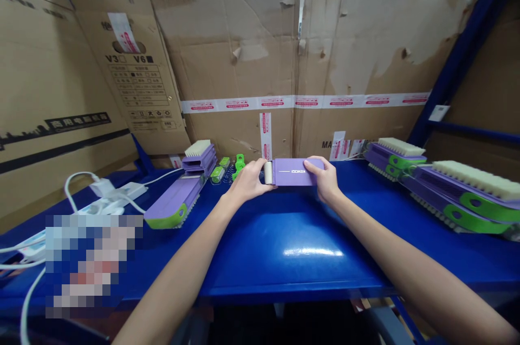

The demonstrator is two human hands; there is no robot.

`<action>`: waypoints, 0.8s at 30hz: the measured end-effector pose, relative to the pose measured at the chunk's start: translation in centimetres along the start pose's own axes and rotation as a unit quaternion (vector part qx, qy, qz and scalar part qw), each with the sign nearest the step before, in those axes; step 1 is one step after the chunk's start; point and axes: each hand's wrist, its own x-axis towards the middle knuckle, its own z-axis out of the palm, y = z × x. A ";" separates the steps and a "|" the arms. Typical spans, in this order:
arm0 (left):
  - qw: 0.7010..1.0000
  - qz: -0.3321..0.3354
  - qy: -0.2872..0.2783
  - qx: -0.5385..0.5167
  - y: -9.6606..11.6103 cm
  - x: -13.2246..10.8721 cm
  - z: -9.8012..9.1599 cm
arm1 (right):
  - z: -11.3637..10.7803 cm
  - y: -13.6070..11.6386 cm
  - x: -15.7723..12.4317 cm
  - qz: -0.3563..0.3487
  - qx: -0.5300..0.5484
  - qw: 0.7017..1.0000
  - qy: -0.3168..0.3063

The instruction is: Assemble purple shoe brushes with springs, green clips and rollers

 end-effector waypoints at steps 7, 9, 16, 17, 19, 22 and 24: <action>0.999 -0.018 -0.008 -0.028 0.2 -0.2 0.7 | -0.4 -0.1 0.2 -0.019 -0.020 0.999 -0.030; 0.999 -0.014 -0.011 -0.036 0.1 -0.3 1.1 | -0.4 -0.2 0.1 -0.033 -0.034 0.998 -0.028; 0.994 0.043 0.073 -0.064 1.0 -0.4 1.8 | -0.1 -0.1 0.1 -0.049 -0.066 0.996 0.029; 0.991 0.046 0.108 -0.068 1.2 -0.3 1.5 | -0.2 -0.1 0.3 -0.056 -0.082 0.994 0.052; 0.980 0.029 0.186 -0.067 1.2 -0.2 0.7 | -0.6 0.0 0.8 -0.061 -0.102 0.988 0.099; 0.971 -0.050 0.234 -0.030 0.1 0.1 -0.5 | -1.2 0.3 1.5 -0.031 -0.070 0.989 0.126; 0.978 -0.079 0.193 0.033 -1.4 0.0 -0.9 | -1.3 0.4 1.8 -0.010 -0.041 0.991 0.127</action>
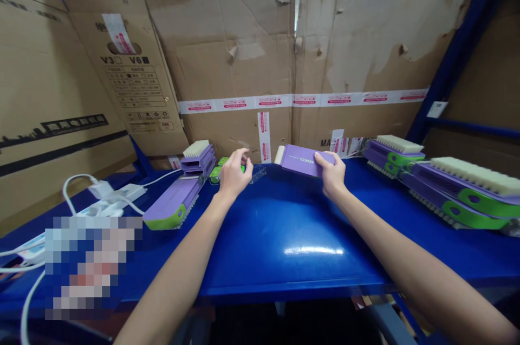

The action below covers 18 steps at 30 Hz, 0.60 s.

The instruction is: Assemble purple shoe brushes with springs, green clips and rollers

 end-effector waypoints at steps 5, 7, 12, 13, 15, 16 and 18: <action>0.974 0.030 -0.131 0.184 -2.8 -0.8 0.8 | 0.3 0.0 -0.3 0.028 0.025 0.999 -0.020; 0.964 0.036 -0.162 0.208 -3.2 -1.3 1.3 | 0.3 -0.1 -0.5 0.035 0.030 0.999 -0.028; 0.948 0.089 -0.238 0.189 -2.5 -1.5 1.7 | 0.4 -0.1 -0.6 0.047 0.042 0.997 -0.038; 0.943 0.100 -0.257 0.186 -2.1 -1.4 1.7 | 0.4 -0.1 -0.6 0.049 0.043 0.997 -0.038; 0.935 0.112 -0.286 0.180 -1.1 -1.3 1.6 | 0.4 0.1 -0.5 0.055 0.045 0.997 -0.037; 0.934 0.112 -0.290 0.175 -0.5 -1.2 1.6 | 0.4 0.1 -0.5 0.058 0.046 0.997 -0.037; 0.937 0.103 -0.296 0.155 0.6 -1.2 1.5 | 0.4 0.2 -0.4 0.065 0.046 0.996 -0.037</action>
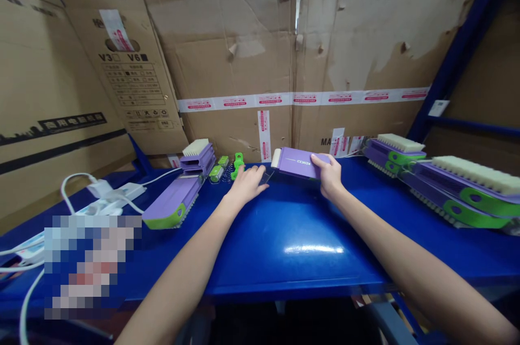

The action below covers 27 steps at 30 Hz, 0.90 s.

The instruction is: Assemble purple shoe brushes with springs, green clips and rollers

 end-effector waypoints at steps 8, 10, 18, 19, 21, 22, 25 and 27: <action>0.996 -0.039 0.028 -0.075 1.0 -0.3 0.5 | 0.1 -0.3 -0.2 0.009 -0.011 1.000 0.002; 0.994 -0.058 0.016 -0.096 0.6 -0.3 1.1 | 0.1 -0.4 -0.3 0.013 -0.015 1.000 -0.001; 0.981 -0.067 0.008 -0.182 0.1 0.2 2.7 | 0.0 -0.4 -0.4 0.011 -0.032 0.999 -0.009; 0.984 -0.071 0.004 -0.165 0.1 0.1 2.7 | 0.0 -0.4 -0.4 0.011 -0.033 0.999 -0.009; 0.989 -0.067 -0.003 -0.133 0.1 0.0 2.7 | 0.0 -0.4 -0.4 0.014 -0.040 0.999 -0.003; 0.991 -0.057 0.000 -0.123 0.1 -0.1 2.5 | -0.1 -0.3 -0.3 0.013 -0.046 0.999 0.002; 0.993 -0.015 0.027 -0.114 0.3 -0.1 1.9 | -0.3 0.0 0.1 0.008 -0.068 0.998 0.010; 0.994 0.000 0.032 -0.107 0.6 0.0 1.5 | -0.5 0.4 0.4 0.001 -0.078 0.997 0.007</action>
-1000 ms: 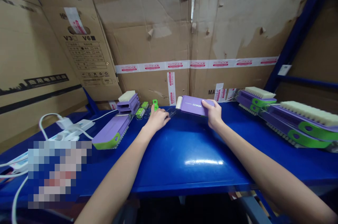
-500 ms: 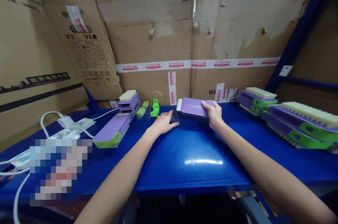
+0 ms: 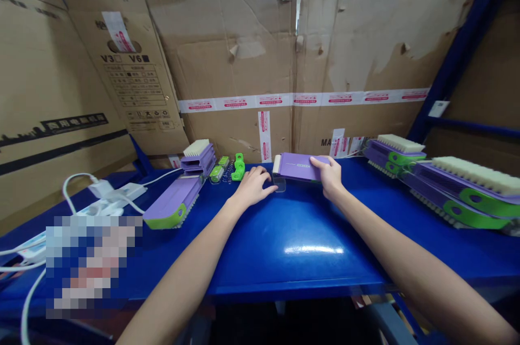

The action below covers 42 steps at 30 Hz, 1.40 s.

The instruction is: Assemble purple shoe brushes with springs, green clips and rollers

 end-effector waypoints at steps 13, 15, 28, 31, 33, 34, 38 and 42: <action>0.975 -0.117 -0.052 -0.180 -0.3 0.2 1.8 | 0.2 -0.6 -0.6 0.086 0.008 0.994 -0.069; 0.965 -0.114 -0.039 -0.232 -0.7 0.4 1.8 | 0.2 -0.7 -0.7 0.112 0.012 0.991 -0.075; 0.988 0.028 0.025 -0.147 -0.7 0.4 -0.3 | -0.2 -0.8 -0.6 0.025 -0.022 0.991 -0.126; 0.991 0.046 0.034 -0.121 -0.4 0.3 -0.6 | -0.1 -0.8 -0.9 0.013 -0.008 0.992 -0.126; 0.994 0.046 0.029 -0.093 -0.2 0.2 -0.7 | 0.0 -0.9 -1.1 0.004 -0.011 0.992 -0.124; 0.996 0.042 0.027 -0.078 0.0 0.2 -0.8 | 0.1 -0.9 -1.1 -0.005 -0.019 0.992 -0.123; 0.997 0.040 0.047 -0.049 0.6 0.1 -0.8 | 0.1 -0.9 -1.4 -0.053 -0.045 0.990 -0.125; 0.994 0.064 0.068 -0.058 0.6 0.1 -1.0 | 0.0 -1.0 -1.4 -0.058 -0.027 0.989 -0.132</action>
